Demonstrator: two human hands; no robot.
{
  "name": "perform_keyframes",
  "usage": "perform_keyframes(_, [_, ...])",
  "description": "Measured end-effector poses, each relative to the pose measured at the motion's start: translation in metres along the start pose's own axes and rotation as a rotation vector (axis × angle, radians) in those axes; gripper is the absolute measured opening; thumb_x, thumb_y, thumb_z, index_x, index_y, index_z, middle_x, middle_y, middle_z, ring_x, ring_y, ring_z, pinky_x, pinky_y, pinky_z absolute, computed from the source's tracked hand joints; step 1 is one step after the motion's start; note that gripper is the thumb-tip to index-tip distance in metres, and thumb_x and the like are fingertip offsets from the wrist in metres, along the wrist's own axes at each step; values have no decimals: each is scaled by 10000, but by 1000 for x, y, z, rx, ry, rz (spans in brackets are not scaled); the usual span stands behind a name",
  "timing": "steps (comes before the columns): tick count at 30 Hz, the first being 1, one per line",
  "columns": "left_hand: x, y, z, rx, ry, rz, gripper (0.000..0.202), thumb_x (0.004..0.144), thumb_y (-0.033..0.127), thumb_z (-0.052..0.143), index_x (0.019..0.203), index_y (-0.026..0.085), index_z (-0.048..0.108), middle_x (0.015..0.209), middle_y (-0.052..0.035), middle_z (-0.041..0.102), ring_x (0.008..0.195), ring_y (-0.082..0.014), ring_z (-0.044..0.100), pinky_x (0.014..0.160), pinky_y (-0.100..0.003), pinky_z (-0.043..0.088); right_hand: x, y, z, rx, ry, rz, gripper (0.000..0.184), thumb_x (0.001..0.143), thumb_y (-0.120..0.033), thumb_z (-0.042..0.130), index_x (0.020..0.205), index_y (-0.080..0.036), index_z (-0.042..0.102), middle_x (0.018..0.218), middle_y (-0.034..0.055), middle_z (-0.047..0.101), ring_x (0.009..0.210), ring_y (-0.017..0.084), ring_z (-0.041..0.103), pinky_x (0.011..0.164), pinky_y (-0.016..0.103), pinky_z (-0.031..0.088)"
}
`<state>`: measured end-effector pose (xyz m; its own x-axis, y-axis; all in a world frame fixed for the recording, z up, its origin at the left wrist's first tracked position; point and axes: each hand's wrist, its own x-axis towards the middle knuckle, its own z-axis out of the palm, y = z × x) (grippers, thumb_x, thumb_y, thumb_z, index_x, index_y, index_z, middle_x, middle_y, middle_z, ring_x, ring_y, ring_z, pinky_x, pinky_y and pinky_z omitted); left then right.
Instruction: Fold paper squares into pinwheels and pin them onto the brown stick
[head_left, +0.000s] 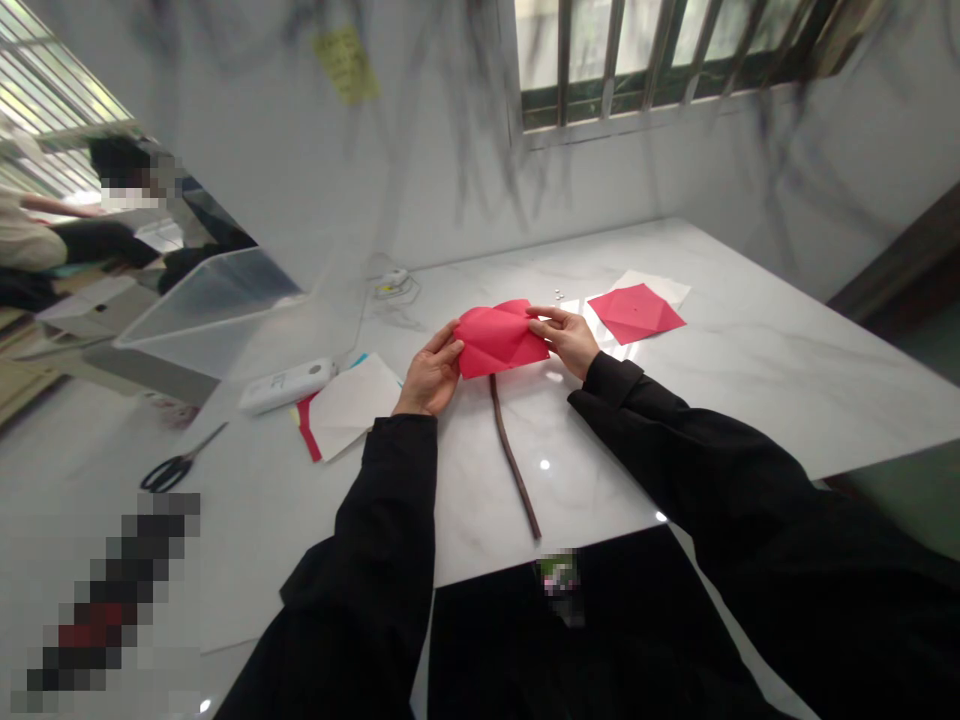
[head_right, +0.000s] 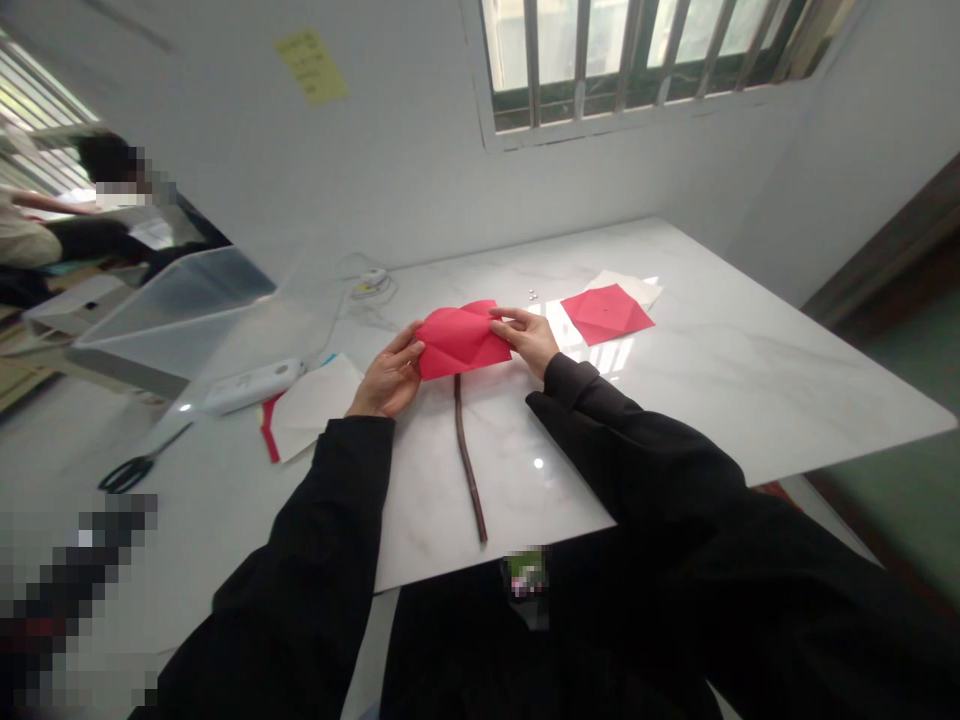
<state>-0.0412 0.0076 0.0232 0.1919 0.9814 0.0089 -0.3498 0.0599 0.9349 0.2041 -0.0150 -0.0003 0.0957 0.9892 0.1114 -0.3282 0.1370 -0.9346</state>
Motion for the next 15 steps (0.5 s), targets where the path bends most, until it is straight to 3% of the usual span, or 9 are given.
perform_keyframes(3, [-3,2,2,-2,1,-46,454,794,126,781,1228,219,688,1202,-73,758,1036,-160,745,987,-287,582,-2,1,1,-10,-19,-12,787,639,-473,918,1320,-163,674,678,-64,665,680,133,639,681,280,553])
perform_keyframes(6, [-9,6,7,12,-61,-94,423,840,259,775,1245,196,671,1144,-103,764,1036,-220,755,966,-353,610,-3,3,3,2,-42,23,927,632,-468,925,1447,-189,584,683,-78,664,686,140,648,666,274,547])
perform_keyframes(10, [-15,6,13,-18,-126,-170,363,869,322,722,1174,126,694,1135,-171,767,1116,-309,741,1011,-465,602,-4,8,6,18,-105,90,901,636,-447,927,1433,-193,595,701,-70,686,656,137,645,618,257,526])
perform_keyframes(15, [-12,1,17,1,-84,-216,311,890,372,704,1082,128,712,1094,-184,772,1159,-320,725,1036,-492,590,-4,7,5,15,-164,135,802,671,-373,922,1394,-190,629,727,-46,720,649,125,647,626,240,528])
